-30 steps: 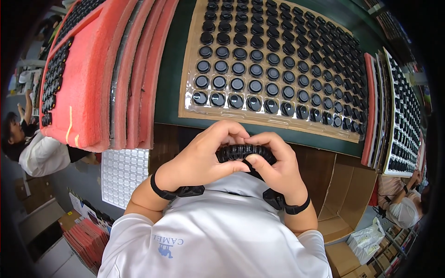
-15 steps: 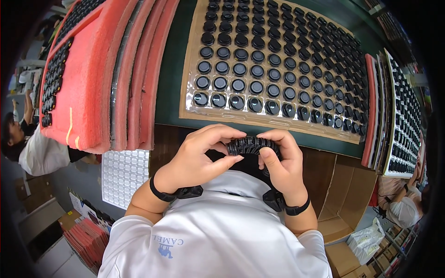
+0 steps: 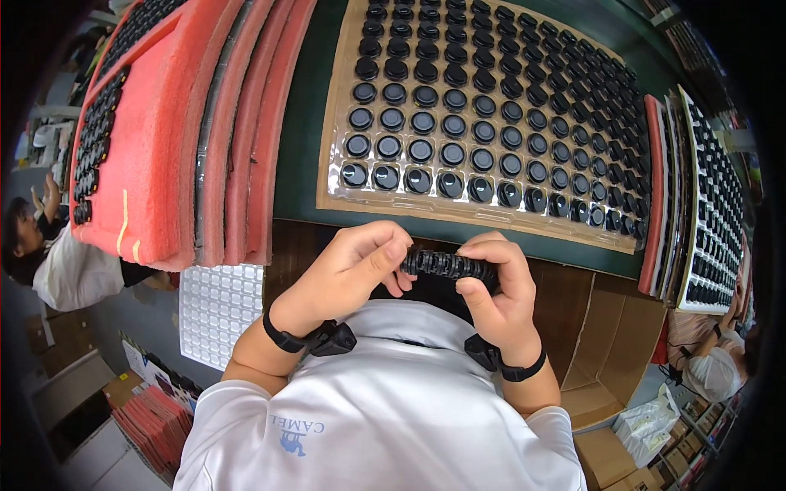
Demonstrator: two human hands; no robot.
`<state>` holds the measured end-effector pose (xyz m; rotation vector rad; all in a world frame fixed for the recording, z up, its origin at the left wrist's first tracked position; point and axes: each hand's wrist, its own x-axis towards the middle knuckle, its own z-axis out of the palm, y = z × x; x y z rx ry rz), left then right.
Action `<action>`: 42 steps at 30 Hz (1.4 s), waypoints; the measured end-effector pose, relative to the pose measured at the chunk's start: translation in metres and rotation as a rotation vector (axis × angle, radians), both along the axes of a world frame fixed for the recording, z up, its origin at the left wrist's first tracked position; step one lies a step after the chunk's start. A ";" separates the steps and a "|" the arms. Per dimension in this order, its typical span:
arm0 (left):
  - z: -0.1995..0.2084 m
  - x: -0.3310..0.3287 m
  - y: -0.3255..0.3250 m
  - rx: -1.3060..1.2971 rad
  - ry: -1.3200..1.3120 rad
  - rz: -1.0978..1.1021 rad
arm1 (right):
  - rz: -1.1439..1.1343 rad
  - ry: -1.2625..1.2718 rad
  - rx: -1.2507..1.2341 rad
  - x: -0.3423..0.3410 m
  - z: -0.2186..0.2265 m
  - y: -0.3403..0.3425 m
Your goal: The person reaches for a black component from a shelf, joins it with another part from a tray, and presses them together. They repeat this process, assembling the components and placing the finished units back into the tray.
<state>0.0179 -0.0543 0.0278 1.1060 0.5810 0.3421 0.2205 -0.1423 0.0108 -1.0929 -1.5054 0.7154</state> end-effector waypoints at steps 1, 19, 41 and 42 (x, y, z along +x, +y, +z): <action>0.002 0.001 -0.001 -0.029 -0.038 0.035 | 0.001 0.046 -0.045 -0.001 0.000 -0.001; 0.006 0.014 -0.007 0.666 -0.027 0.209 | 0.016 0.250 -0.239 -0.005 0.001 -0.009; 0.008 0.017 -0.005 0.771 0.145 -0.022 | 0.031 0.056 -0.254 -0.011 0.014 -0.007; 0.007 0.016 -0.004 0.826 0.168 -0.010 | 0.027 0.119 -0.305 -0.012 0.013 -0.007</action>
